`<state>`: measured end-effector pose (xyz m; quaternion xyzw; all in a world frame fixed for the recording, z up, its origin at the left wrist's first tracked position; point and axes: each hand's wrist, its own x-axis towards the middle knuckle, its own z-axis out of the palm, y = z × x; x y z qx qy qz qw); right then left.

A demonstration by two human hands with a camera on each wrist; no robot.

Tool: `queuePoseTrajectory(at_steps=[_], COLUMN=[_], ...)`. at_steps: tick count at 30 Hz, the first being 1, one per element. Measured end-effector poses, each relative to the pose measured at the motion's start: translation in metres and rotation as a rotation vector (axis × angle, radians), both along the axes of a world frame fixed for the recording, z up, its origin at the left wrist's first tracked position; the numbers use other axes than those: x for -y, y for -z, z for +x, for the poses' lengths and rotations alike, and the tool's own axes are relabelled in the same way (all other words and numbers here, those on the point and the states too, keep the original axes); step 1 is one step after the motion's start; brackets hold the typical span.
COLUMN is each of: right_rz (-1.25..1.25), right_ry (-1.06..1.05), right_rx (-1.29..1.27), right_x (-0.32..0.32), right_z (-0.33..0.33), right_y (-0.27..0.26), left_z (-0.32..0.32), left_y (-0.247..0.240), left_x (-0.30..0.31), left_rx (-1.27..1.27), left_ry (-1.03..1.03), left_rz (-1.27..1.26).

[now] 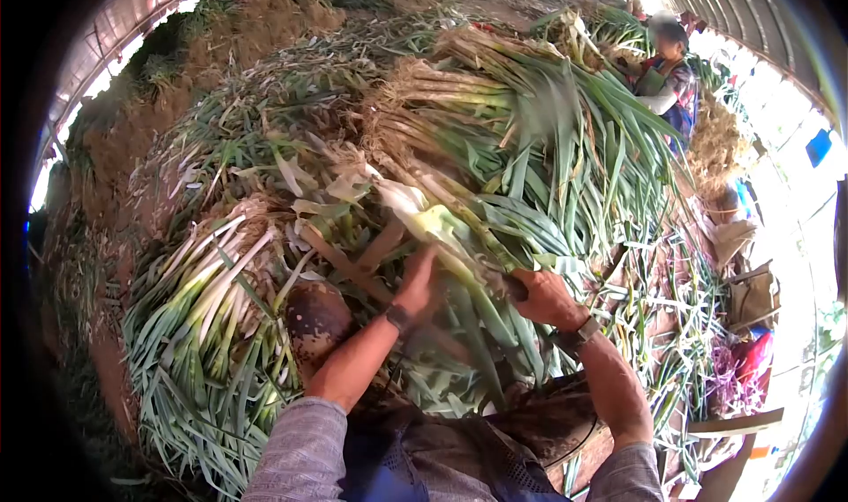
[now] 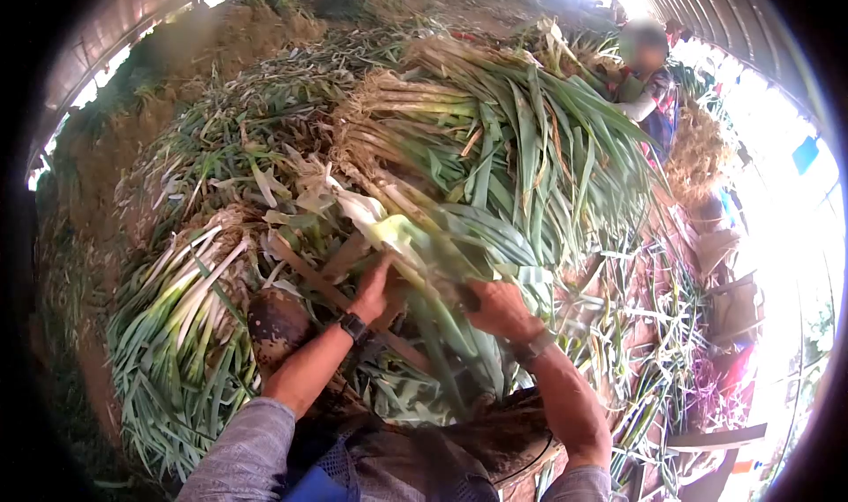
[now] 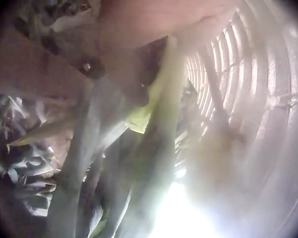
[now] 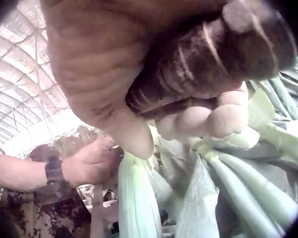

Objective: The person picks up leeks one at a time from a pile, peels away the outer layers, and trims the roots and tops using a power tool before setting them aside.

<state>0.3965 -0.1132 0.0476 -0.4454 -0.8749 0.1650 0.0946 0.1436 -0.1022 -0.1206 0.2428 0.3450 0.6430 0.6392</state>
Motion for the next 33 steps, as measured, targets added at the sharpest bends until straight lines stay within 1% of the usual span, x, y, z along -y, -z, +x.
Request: queuePoseTrajectory(at_steps=[1, 2, 3, 4, 6, 7, 8, 10, 11, 13, 14, 15, 16, 17, 18, 20, 21, 23, 24, 26, 27, 28, 30, 31, 32, 33], right_rz=[-0.033, -0.065, -0.033, -0.034, -0.074, -0.076, -0.103, -0.133, -0.152, -0.173, -0.19, -0.207, -0.205, -0.192, -0.181, -0.186, -0.192, -0.184, -0.171, -0.132, -0.122, -0.114, -0.134, -0.096, -0.058, 0.036], right_ry=[0.02, 0.039, 0.038, 0.042, 0.031, 0.034, 0.027, 0.024, 0.015, 0.009, -0.014, -0.039, -0.042, -0.046, -0.049, -0.028, -0.004, 0.008, 0.019, 0.021, 0.034, 0.049, 0.074, 0.079, 0.083, 0.076], right_rx=[-0.003, -0.006, 0.003, 0.003, -0.045, -0.046, -0.043, -0.041, 0.009, 0.059, 0.124, 0.189, 0.186, 0.169, 0.152, 0.162, 0.17, 0.158, 0.15, 0.12, 0.083, 0.044, 0.013, -0.044, -0.098, -0.137], right_x=[0.004, 0.006, 0.006, 0.004, 0.002, 0.003, 0.003, 0.002, -0.001, -0.003, -0.002, -0.003, -0.004, -0.005, -0.003, -0.003, -0.003, -0.004, -0.005, -0.004, -0.003, -0.002, -0.002, -0.004, -0.005, -0.006], right_z=[0.003, 0.006, 0.01, 0.014, 0.023, 0.024, 0.025, 0.03, 0.033, 0.037, 0.038, 0.039, 0.039, 0.039, 0.036, 0.031, 0.028, 0.024, 0.022, 0.019, 0.015, 0.011, 0.011, 0.012, 0.015, 0.017], right_y=[-0.004, -0.005, -0.003, 0.001, 0.009, 0.011, 0.012, 0.019, 0.023, 0.028, 0.031, 0.034, 0.037, 0.041, 0.039, 0.037, 0.034, 0.033, 0.032, 0.026, 0.02, 0.015, 0.009, 0.012, 0.016, 0.022], left_z=[-0.008, -0.014, -0.019, -0.022, -0.031, -0.034, -0.037, -0.04, -0.043, -0.047, -0.046, -0.043, -0.044, -0.045, -0.047, -0.05, -0.052, -0.057, -0.061, -0.073, -0.077, -0.078, -0.075, -0.073, -0.068, -0.065], left_y=[0.028, 0.041, -0.025, -0.027, -0.016, 0.032, 0.029, 0.008, -0.003, -0.02, -0.017, -0.018, -0.021, -0.023, -0.023, -0.024, -0.013, 0.015, 0.009, -0.011, -0.013, -0.012, -0.019, -0.028, -0.033, -0.032], left_x=[-0.013, -0.021, -0.002, -0.004, -0.009, -0.021, -0.02, -0.015, -0.011, -0.005, -0.004, -0.002, -0.002, 0.0, -0.004, -0.014, -0.024, -0.049, -0.053, -0.06, -0.064, -0.066, -0.065, -0.062, -0.059, -0.055], left_rx=[-0.042, -0.084, 0.168, 0.168, 0.11, 0.051, 0.049, 0.149, 0.148, -0.3, -0.3, -0.777, -1.244, -1.153, -1.155, -1.066, -1.068, -1.332, -1.331, -0.914, -0.831, -0.833, -0.563, -0.448, -0.449, -0.343], left_ry=[-0.083, -0.166, -0.012, -0.008, -0.037, -0.125, -0.122, -0.029, -0.026, 0.089, 0.09, -0.12, -0.339, -0.322, -0.323, -0.312, -0.311, -0.503, -0.503, -0.31, -0.338, -0.337, -0.373, -0.302, -0.294, -0.11], left_rz=[0.047, 0.096, -0.219, -0.22, -0.076, 0.128, 0.128, -0.08, -0.083, -0.417, -0.417, -0.227, -0.013, -0.174, -0.177, -0.162, -0.163, -0.112, -0.114, -0.476, -0.438, -0.435, -0.335, -0.308, -0.307, -0.171])
